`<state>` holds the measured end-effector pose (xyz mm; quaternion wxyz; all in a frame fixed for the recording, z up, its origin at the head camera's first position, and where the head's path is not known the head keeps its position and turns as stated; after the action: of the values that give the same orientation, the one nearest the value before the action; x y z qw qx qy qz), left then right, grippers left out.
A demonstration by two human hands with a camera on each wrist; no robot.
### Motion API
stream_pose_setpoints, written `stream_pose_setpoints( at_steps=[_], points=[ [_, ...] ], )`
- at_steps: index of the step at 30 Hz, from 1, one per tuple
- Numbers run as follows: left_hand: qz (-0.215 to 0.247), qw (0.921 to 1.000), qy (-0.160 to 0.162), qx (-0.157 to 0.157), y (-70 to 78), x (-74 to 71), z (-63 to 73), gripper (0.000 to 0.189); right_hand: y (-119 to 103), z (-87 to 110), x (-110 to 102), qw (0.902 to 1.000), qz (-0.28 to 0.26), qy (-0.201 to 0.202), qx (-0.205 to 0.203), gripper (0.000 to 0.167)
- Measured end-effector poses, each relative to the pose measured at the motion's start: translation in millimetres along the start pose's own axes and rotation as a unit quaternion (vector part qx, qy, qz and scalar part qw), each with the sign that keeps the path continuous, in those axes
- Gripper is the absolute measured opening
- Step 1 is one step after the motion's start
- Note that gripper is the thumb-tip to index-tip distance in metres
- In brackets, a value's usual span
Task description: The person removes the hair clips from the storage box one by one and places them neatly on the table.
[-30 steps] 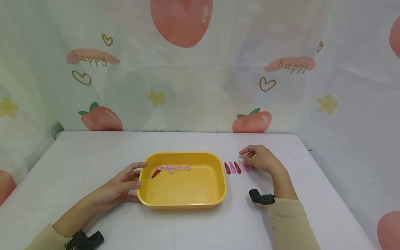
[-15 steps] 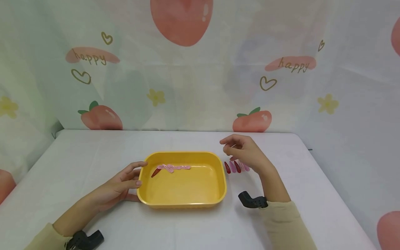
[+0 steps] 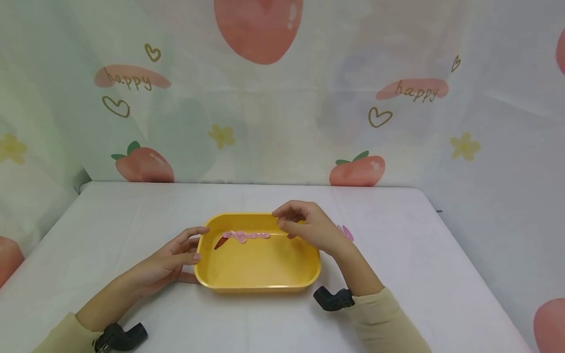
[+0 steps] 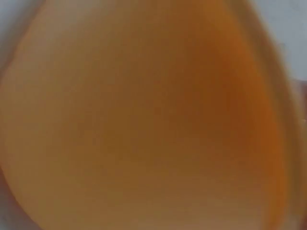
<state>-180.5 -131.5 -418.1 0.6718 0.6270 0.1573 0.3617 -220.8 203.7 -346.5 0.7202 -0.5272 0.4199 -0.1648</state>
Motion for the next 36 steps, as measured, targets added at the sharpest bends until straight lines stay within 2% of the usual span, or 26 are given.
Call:
stream_pose_setpoints(
  at_steps=[7,13,21,31,36],
  points=[
    [0.001,1.0000,0.003,-0.001,-0.5,0.3,-0.6,0.060,3.3,-15.2,24.6,0.9993,-0.001,-0.027,-0.024,0.025],
    [0.002,1.0000,0.002,0.000,-2.1,0.7,0.8,0.061,11.7,-23.8,37.1,0.9978,0.046,-0.041,-0.024,0.025],
    [0.001,0.9999,0.008,-0.006,-0.6,1.8,-0.3,0.061,15.9,-24.1,42.6,0.9917,0.115,-0.056,-0.011,0.027],
    [-0.002,0.9998,0.015,-0.014,1.2,2.1,0.6,0.060,20.6,-24.4,48.4,0.9817,0.172,-0.074,0.037,0.038],
    [0.000,0.9999,0.009,-0.011,0.5,1.5,0.9,0.060,18.3,-24.9,50.2,0.9788,0.188,-0.078,0.022,0.038]
  ],
)
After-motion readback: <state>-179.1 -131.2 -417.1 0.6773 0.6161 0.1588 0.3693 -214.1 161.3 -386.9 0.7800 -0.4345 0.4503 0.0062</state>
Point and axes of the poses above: each hand's wrist, its own z-axis away from the middle knuckle, its own x-axis out of the palm, y = z × x, the point moved 2 cm from there along -z, towards the middle knuckle, and after that the axes turned 13 degrees about -y, right-handed, at the moved point
